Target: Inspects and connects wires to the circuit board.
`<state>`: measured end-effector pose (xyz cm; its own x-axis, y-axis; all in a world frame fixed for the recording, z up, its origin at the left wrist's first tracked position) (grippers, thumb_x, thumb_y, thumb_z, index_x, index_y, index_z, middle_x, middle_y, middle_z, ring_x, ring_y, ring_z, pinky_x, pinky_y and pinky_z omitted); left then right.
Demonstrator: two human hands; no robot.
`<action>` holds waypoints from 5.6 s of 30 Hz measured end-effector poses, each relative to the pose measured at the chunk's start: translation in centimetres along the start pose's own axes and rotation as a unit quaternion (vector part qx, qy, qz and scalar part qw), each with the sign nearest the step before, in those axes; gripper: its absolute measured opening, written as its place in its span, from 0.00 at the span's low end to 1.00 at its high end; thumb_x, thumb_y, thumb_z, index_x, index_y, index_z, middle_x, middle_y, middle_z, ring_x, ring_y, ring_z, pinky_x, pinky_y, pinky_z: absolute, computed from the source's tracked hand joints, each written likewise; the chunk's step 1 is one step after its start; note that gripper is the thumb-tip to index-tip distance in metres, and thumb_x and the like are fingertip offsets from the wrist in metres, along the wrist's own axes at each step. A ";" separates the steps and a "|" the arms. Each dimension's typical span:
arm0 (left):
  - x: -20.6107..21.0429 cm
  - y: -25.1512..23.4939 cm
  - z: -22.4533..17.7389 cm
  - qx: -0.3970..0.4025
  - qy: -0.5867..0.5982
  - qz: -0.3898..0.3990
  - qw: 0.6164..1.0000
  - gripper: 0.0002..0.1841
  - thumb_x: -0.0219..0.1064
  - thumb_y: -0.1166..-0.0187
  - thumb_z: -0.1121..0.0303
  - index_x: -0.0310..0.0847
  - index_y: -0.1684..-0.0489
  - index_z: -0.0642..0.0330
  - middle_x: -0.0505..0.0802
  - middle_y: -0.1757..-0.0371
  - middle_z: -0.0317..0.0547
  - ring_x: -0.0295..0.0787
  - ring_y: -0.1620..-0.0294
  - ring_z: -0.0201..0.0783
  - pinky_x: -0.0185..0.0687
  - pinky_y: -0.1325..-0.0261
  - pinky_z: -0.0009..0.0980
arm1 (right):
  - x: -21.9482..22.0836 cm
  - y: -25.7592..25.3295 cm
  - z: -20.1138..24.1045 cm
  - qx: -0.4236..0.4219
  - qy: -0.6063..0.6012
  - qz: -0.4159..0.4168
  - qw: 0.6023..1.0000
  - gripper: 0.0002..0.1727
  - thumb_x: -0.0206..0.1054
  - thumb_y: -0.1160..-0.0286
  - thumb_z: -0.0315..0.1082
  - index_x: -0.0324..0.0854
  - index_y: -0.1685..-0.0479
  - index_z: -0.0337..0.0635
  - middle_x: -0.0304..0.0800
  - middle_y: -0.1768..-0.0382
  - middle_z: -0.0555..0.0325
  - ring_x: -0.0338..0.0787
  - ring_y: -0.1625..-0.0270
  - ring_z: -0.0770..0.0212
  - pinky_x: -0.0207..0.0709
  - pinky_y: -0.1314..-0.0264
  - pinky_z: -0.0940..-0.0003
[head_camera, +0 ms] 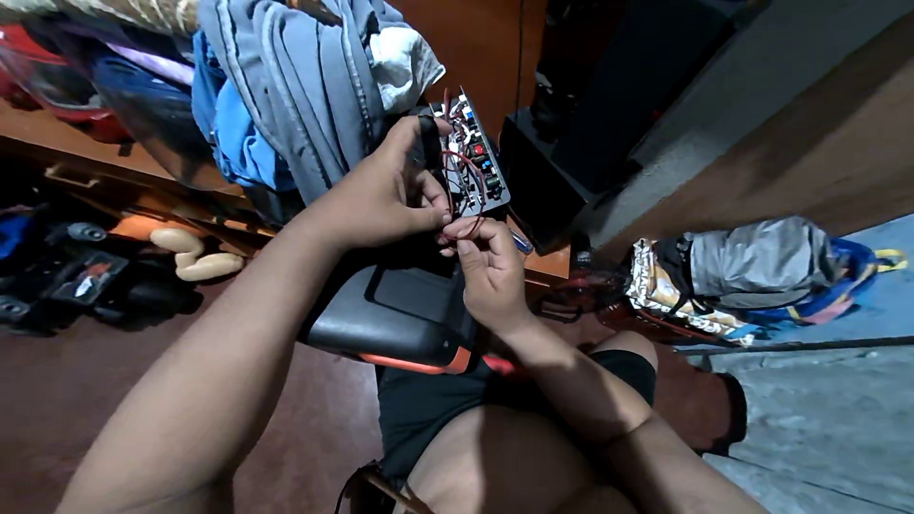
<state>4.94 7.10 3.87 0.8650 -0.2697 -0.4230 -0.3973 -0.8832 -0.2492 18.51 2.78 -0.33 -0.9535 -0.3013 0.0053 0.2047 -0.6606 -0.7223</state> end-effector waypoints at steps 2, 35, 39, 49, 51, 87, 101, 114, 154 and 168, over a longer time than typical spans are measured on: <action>-0.5 0.0 0.1 0.005 -0.009 -0.018 1.000 0.47 0.76 0.39 0.76 0.53 0.15 0.49 0.90 0.66 0.41 0.90 0.72 0.35 0.90 0.66 0.28 | -0.2 0.0 -0.3 0.020 -0.021 0.002 1.000 0.05 0.57 0.14 0.26 0.75 0.49 0.35 0.84 0.46 0.47 0.90 0.46 0.59 0.90 0.47 0.63; -2.3 0.3 -0.5 0.031 -0.010 -0.108 0.994 0.47 0.70 0.41 0.81 0.48 0.17 0.50 0.87 0.52 0.40 0.89 0.65 0.30 0.90 0.58 0.27 | 1.0 -12.3 4.7 -0.166 0.390 0.196 0.884 0.16 0.60 0.20 0.38 0.92 0.44 0.54 0.88 0.32 0.57 0.77 0.23 0.48 0.63 0.28 0.39; -2.9 0.4 -0.4 0.038 -0.001 -0.129 0.991 0.43 0.70 0.40 0.80 0.50 0.20 0.50 0.87 0.51 0.37 0.90 0.61 0.28 0.90 0.55 0.26 | 3.4 -13.5 2.5 -0.095 0.307 0.360 0.876 0.20 0.53 0.17 0.34 0.84 0.33 0.49 0.90 0.35 0.65 0.80 0.24 0.64 0.50 0.17 0.36; -4.5 0.9 -0.3 0.022 0.008 -0.208 0.978 0.46 0.68 0.36 0.80 0.44 0.14 0.55 0.84 0.66 0.33 0.88 0.70 0.28 0.91 0.60 0.27 | 2.9 -12.2 1.6 -0.143 0.217 0.381 0.887 0.14 0.61 0.21 0.40 0.86 0.71 0.44 0.92 0.50 0.56 0.86 0.38 0.60 0.60 0.26 0.40; -4.6 0.9 -0.3 0.028 0.025 -0.217 0.976 0.46 0.69 0.35 0.81 0.44 0.15 0.54 0.84 0.65 0.33 0.89 0.70 0.29 0.92 0.58 0.30 | 3.0 -12.1 1.4 -0.143 0.219 0.379 0.887 0.07 0.64 0.30 0.35 0.85 0.69 0.42 0.93 0.57 0.56 0.89 0.42 0.60 0.62 0.24 0.41; -3.9 0.5 0.2 0.017 0.137 -0.189 0.972 0.47 0.70 0.35 0.85 0.44 0.16 0.48 0.89 0.61 0.38 0.94 0.63 0.36 0.94 0.51 0.34 | 2.8 -11.7 0.3 -0.162 0.394 0.235 0.874 0.08 0.67 0.19 0.38 0.93 0.61 0.54 0.94 0.55 0.66 0.89 0.47 0.62 0.62 0.31 0.42; -3.8 0.6 -0.3 0.010 0.088 -0.182 0.979 0.46 0.73 0.33 0.87 0.47 0.15 0.51 0.93 0.61 0.41 0.96 0.64 0.37 0.95 0.52 0.33 | 1.8 -13.6 0.4 -0.091 0.302 0.231 0.921 0.09 0.69 0.26 0.36 0.94 0.54 0.47 0.95 0.52 0.62 0.89 0.45 0.63 0.66 0.31 0.42; -3.5 0.4 -1.1 0.076 0.068 -0.170 0.980 0.47 0.73 0.34 0.87 0.46 0.13 0.53 0.86 0.40 0.47 0.95 0.60 0.39 0.96 0.50 0.36 | 4.4 -17.1 -2.9 0.156 0.178 0.251 0.939 0.09 0.73 0.22 0.36 0.90 0.56 0.39 0.92 0.63 0.58 0.89 0.60 0.68 0.84 0.52 0.67; -4.5 0.7 0.1 -0.011 -0.005 -0.241 0.970 0.37 0.72 0.25 0.78 0.54 0.17 0.58 0.93 0.58 0.42 0.94 0.62 0.32 0.93 0.53 0.29 | 1.8 -13.3 0.8 0.076 0.016 0.194 0.978 0.04 0.66 0.18 0.26 0.80 0.56 0.32 0.89 0.62 0.52 0.93 0.69 0.63 0.94 0.64 0.65; -4.8 1.2 0.3 -0.009 0.070 -0.267 0.961 0.32 0.70 0.27 0.84 0.59 0.26 0.57 0.94 0.57 0.42 0.94 0.64 0.33 0.93 0.55 0.30 | 1.5 -11.3 -2.0 0.164 0.250 0.176 0.938 0.10 0.70 0.19 0.38 0.83 0.66 0.43 0.84 0.73 0.58 0.82 0.79 0.65 0.81 0.74 0.65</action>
<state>0.22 7.43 5.32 0.9775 0.1760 -0.1164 0.1194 -0.9162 -0.3826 14.32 11.12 6.44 -0.7822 -0.2339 -0.5774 0.5048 -0.7812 -0.3674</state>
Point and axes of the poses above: each hand's wrist, its own y-axis away from the middle knuckle, its own x-axis out of the palm, z = x × y, the point moved 9 cm from there along -y, towards the middle knuckle
